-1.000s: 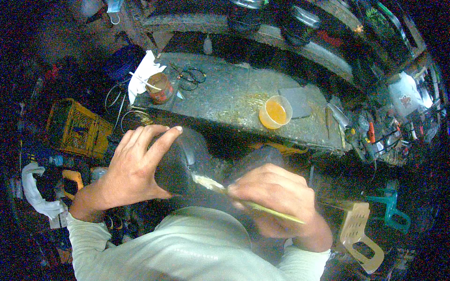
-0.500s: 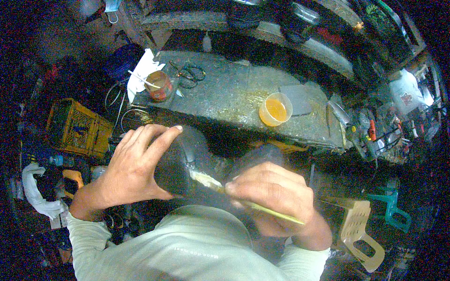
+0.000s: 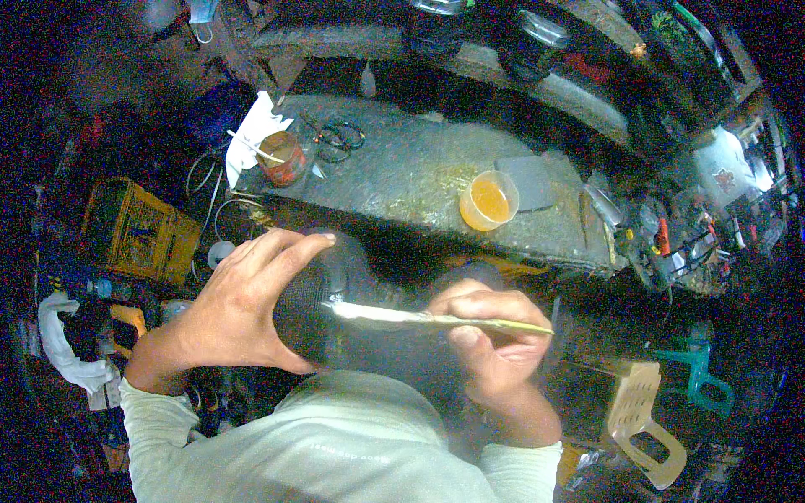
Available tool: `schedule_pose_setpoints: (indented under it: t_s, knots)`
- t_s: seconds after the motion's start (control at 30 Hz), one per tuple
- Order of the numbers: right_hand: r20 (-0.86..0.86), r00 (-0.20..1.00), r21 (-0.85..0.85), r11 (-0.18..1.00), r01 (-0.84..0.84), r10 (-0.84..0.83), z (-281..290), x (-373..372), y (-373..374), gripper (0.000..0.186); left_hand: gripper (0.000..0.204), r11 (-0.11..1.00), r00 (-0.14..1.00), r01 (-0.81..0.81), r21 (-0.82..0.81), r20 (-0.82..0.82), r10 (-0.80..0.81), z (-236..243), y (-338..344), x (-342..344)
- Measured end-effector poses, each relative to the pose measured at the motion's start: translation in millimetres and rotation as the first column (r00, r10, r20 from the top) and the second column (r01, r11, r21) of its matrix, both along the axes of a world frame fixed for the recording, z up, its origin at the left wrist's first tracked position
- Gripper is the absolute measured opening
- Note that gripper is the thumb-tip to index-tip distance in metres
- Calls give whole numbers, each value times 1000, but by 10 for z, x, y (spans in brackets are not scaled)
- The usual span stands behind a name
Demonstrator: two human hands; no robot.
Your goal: The person sits in a workshop and applies a white substance to a black shoe with green accents using a small brush. They repeatedly dip the brush into a container of liquid and coat the shoe's upper, heel, and sole areas. After finishing, the person places the shoe on a nearby shelf.
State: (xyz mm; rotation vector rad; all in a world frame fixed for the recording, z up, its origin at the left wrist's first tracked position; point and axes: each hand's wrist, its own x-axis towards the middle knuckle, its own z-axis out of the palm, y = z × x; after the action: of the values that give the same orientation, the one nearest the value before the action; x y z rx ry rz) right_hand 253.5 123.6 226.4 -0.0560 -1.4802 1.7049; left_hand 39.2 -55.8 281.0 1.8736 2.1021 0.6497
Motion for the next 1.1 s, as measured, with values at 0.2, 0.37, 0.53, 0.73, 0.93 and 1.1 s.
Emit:
schedule_pose_setpoints:
  t_s: [0.2,0.37,0.53,0.73,0.93,1.1]
  knots:
    - [-35,999,-63,998,-18,16,-202,-36,-82,21,113,1000,1000,10,25,5,-10,1,1,10]
    - [-90,996,205,979,10,8,-154,-32,0,17,115,1000,1000,-4,22,3,4,-14,-2,-4]
    - [-14,997,434,897,77,-79,106,72,148,19,118,999,999,-28,-19,-46,27,15,-35,-12]
    - [82,987,566,822,66,-136,406,88,208,17,113,1000,982,12,10,-191,-10,52,-11,36]
    - [178,973,670,742,-10,-148,506,27,220,22,125,1000,986,-11,-13,-169,9,83,-35,65]
    - [213,967,654,755,-38,-136,510,31,207,24,115,999,989,0,-40,-146,-6,62,-26,33]
